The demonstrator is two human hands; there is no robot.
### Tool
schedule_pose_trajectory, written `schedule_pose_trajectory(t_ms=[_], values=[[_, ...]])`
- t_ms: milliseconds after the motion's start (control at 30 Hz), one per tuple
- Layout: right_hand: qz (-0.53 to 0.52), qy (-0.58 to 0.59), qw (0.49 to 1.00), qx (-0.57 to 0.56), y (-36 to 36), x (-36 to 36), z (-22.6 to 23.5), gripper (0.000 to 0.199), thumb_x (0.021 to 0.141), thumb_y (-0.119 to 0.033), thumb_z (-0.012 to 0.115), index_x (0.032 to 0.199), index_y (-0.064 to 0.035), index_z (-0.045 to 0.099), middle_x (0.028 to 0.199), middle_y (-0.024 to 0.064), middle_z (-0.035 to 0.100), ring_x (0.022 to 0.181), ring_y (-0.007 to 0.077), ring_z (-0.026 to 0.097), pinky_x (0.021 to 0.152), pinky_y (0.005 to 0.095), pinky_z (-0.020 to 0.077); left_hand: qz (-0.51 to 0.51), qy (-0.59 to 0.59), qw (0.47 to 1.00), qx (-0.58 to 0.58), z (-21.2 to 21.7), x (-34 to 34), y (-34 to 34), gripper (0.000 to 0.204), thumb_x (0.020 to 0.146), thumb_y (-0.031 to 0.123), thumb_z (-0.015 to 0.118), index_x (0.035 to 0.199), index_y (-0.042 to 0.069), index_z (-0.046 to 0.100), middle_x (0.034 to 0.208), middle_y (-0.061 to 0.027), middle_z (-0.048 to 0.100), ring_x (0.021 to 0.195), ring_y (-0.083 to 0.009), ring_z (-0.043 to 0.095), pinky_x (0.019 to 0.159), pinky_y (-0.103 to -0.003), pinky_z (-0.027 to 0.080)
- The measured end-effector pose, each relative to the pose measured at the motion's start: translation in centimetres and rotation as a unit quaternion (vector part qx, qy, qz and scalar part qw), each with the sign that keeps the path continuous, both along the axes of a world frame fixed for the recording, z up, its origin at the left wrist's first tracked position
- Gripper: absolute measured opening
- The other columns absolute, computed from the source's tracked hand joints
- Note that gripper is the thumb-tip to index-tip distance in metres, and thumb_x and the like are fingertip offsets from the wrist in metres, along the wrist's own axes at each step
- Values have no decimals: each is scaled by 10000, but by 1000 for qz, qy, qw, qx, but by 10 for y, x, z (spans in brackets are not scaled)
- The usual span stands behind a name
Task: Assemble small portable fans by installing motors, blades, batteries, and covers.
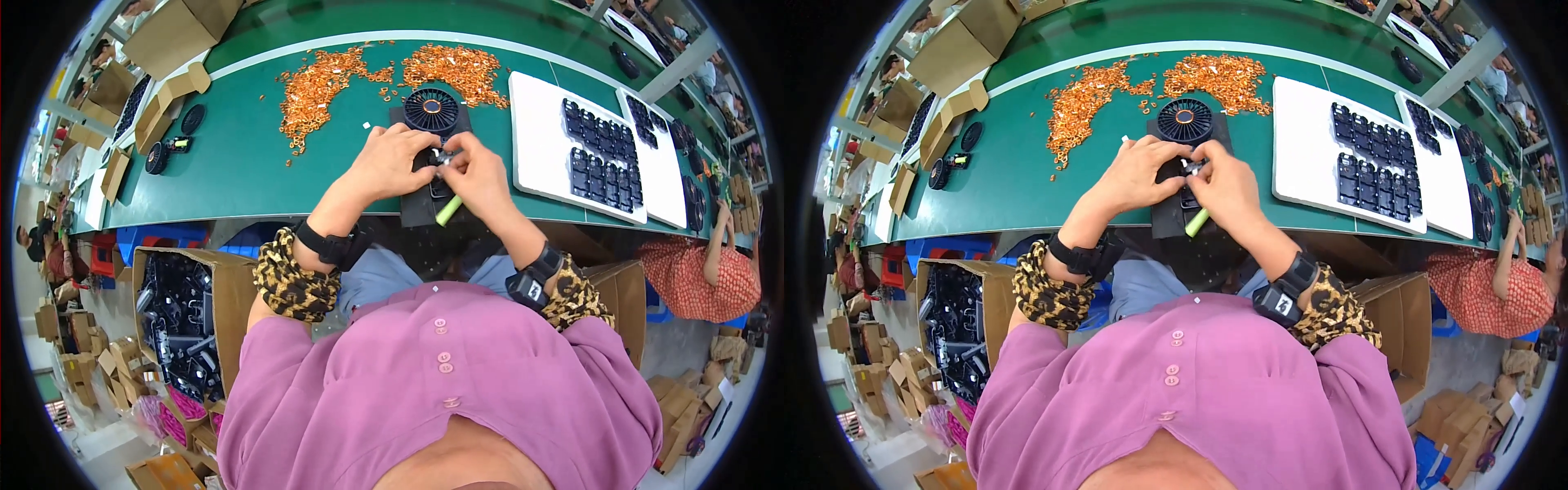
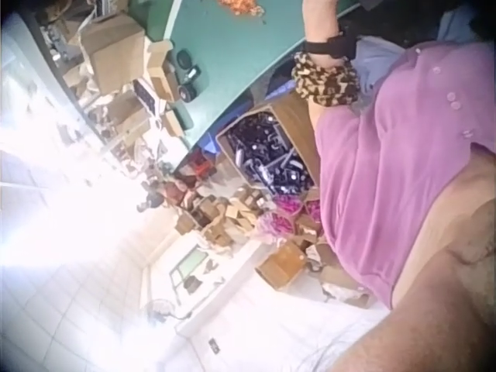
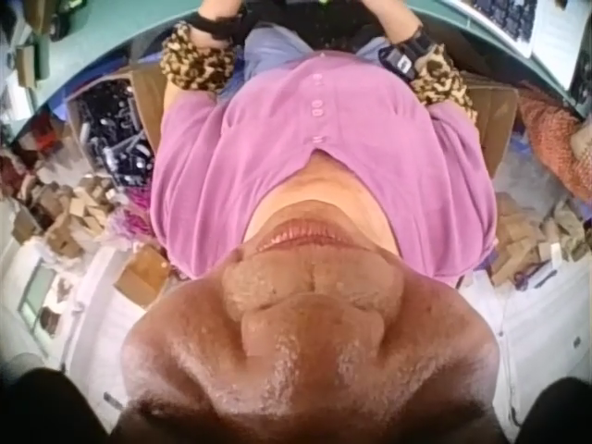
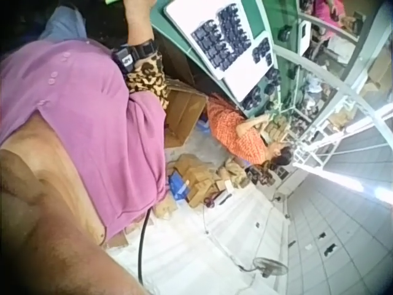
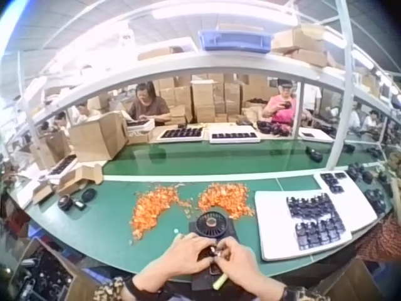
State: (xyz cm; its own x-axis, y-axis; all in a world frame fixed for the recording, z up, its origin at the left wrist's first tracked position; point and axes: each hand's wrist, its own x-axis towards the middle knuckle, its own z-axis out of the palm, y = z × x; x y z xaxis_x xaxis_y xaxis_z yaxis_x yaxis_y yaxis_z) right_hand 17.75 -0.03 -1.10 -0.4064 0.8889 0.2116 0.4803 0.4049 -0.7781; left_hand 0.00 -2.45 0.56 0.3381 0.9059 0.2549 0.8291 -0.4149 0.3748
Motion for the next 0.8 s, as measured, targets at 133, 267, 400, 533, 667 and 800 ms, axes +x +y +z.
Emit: schedule_pose_trajectory(t_ms=[133,267,400,533,667,800], values=[[24,90,987,-128,28,7,3,229,757,-4,583,969,-33,502,618,56,554,596,155,572,563,291,442,63,-2,998,28,-11,15,0,409,720,308,678,1070,139,553,941,-34,645,961,-225,557,818,-413,368],[42,-63,996,-56,36,6,21,167,769,-34,579,929,-27,529,669,120,585,674,287,618,620,382,478,90,5,994,66,-12,21,-2,446,693,225,683,1099,126,529,948,-34,640,987,-218,547,855,-416,349],[75,-179,976,96,34,9,28,116,780,-97,620,878,-54,576,879,155,578,832,357,584,712,448,462,92,-7,993,70,-12,21,-4,452,679,200,677,1100,110,541,973,-40,631,1011,-216,533,868,-417,344],[102,-188,967,141,37,14,16,85,774,-48,619,850,-29,586,890,145,570,826,335,577,705,405,461,93,-43,992,76,-21,19,-5,452,677,202,683,1100,102,556,971,-40,629,1020,-221,530,873,-402,350],[115,-7,987,109,44,17,-1,47,781,-51,611,796,-9,595,831,131,560,782,324,580,683,397,463,101,-98,981,132,-37,15,-7,395,672,250,737,1009,81,621,964,-41,648,1015,-226,542,870,-376,372],[101,65,992,33,44,16,-10,39,768,-18,615,783,5,588,780,116,543,746,273,577,652,343,454,105,-131,973,160,-47,15,-11,355,653,284,772,916,69,670,982,-39,664,992,-219,559,865,-368,382]])
